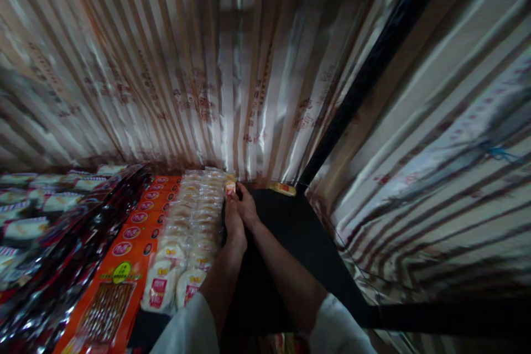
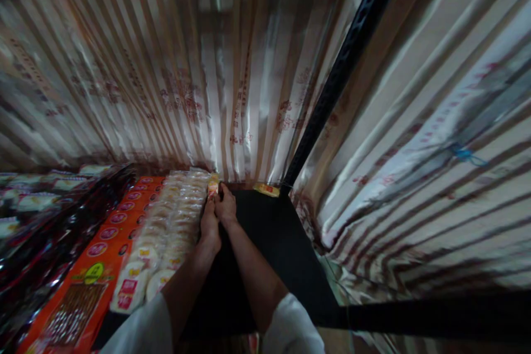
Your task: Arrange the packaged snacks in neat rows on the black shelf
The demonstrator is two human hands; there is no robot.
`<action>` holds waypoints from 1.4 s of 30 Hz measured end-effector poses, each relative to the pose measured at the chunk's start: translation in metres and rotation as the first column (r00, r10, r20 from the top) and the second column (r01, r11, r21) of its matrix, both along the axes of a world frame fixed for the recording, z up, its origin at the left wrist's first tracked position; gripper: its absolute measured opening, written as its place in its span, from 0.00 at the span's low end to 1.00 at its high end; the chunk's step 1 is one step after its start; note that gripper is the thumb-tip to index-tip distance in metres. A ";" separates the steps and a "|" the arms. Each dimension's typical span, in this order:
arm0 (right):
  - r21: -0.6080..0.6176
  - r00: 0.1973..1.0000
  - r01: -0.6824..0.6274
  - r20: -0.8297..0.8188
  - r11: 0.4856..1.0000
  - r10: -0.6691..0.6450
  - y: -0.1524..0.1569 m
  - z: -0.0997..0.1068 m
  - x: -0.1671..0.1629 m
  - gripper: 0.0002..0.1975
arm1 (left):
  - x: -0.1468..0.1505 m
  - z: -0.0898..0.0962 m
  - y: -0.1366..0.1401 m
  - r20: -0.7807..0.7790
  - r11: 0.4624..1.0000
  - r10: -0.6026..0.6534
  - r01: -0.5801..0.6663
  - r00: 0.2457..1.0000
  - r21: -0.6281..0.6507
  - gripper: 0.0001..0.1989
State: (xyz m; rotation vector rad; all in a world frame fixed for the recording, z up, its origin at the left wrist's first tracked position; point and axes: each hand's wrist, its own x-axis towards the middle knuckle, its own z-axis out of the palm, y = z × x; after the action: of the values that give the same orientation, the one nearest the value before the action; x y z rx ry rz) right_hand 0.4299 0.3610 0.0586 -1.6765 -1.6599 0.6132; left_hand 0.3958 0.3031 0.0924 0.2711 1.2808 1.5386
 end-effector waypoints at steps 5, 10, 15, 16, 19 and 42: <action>0.158 0.972 0.061 0.213 0.985 -0.095 -0.005 0.010 0.042 0.22 | 0.003 0.006 -0.008 -0.011 0.999 -0.025 0.025 1.000 -0.034 0.15; 0.116 0.854 0.206 0.463 0.972 -0.236 -0.004 0.028 0.105 0.22 | 0.012 0.006 -0.016 -0.034 0.996 -0.048 0.046 0.998 -0.074 0.16; -0.010 0.792 0.215 0.586 0.977 -0.168 -0.006 0.037 0.133 0.21 | 0.022 0.003 -0.026 -0.066 0.992 -0.113 0.108 0.991 -0.073 0.16; -0.017 0.783 0.206 0.603 0.978 -0.154 -0.008 0.039 0.134 0.19 | 0.023 0.003 -0.027 -0.069 0.990 -0.124 0.119 0.990 -0.077 0.16; -0.035 0.780 0.207 0.610 0.978 -0.143 -0.014 0.044 0.132 0.15 | 0.027 0.004 -0.033 -0.067 0.983 -0.152 0.144 0.986 -0.118 0.16; -0.307 0.994 -0.021 0.098 0.951 0.053 -0.093 0.047 0.075 0.11 | 0.020 0.011 -0.074 -0.046 0.974 -0.225 0.223 0.973 -0.042 0.13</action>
State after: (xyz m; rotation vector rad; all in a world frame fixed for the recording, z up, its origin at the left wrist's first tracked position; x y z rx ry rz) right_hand 0.5047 0.2675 0.1055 -1.9282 -1.7432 0.8497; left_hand 0.4159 0.2295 0.1031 0.4191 1.2703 1.3228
